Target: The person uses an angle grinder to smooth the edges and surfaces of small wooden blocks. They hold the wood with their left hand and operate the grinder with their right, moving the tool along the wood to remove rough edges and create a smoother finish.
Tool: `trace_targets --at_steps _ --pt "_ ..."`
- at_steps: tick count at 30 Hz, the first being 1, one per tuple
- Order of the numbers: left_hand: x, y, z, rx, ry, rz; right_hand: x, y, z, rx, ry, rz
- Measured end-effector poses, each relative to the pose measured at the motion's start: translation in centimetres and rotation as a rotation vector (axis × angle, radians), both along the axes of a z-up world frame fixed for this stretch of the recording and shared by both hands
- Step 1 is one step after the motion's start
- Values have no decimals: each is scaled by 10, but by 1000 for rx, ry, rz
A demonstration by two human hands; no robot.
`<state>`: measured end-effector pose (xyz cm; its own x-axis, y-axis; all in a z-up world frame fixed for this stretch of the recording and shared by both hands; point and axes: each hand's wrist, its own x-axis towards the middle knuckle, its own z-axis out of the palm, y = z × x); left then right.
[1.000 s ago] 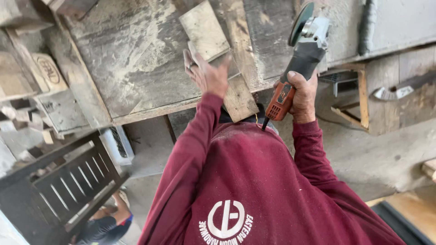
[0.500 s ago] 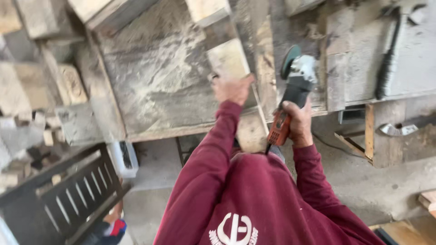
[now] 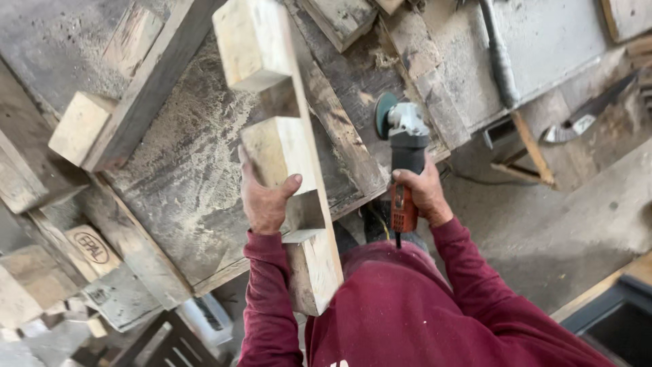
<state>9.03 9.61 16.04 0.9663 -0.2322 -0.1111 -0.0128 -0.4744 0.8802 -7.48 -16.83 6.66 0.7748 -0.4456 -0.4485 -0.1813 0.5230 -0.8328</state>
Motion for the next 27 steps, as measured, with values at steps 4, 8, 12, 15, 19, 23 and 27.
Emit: trace_targets --at_steps 4,8,12,15,19,23,27 --pt "20 -40 37 -245 1 -197 -11 3 10 -121 -93 -152" --pt "37 -107 70 -344 43 -327 -22 -19 25 -120 -105 -279" --pt "49 -195 82 -458 47 -388 -28 -85 41 -269 -82 -276" --pt "57 -276 71 -424 59 -291 -31 -153 45 -319 -19 -207" --pt "70 -376 58 -622 78 -233 -24 -245 34 -412 -67 -178" --pt "96 -468 42 -705 77 -182 -20 -329 34 -458 -54 -165" --pt "152 -551 22 -644 -235 -94 -9 -387 39 -330 -77 -175"
